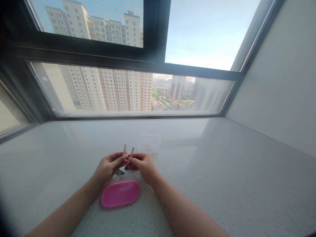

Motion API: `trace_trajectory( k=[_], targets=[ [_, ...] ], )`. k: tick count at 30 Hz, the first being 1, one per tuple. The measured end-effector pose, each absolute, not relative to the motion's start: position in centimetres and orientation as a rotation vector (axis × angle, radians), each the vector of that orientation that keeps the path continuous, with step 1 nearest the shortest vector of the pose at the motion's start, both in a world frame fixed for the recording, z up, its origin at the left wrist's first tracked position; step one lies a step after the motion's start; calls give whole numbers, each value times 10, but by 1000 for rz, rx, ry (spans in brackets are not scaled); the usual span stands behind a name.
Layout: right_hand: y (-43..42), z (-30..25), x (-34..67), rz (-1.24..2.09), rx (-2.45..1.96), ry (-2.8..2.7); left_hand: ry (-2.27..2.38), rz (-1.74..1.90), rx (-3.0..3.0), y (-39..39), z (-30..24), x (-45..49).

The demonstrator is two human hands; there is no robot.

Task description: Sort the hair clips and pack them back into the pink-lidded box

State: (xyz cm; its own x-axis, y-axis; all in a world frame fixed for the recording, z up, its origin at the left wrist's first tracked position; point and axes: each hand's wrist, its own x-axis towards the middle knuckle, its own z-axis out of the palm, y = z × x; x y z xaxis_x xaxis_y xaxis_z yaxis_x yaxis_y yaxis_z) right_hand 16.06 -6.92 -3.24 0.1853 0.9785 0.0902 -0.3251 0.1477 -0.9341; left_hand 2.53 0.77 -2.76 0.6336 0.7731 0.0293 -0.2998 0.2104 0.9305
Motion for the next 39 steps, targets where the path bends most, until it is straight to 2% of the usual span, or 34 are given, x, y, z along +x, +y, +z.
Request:
trace_trajectory(
  k=[39],
  targets=[
    [-68, -34, 160, 1016, -1131, -961, 642, 910, 1120, 6, -22, 22]
  ],
)
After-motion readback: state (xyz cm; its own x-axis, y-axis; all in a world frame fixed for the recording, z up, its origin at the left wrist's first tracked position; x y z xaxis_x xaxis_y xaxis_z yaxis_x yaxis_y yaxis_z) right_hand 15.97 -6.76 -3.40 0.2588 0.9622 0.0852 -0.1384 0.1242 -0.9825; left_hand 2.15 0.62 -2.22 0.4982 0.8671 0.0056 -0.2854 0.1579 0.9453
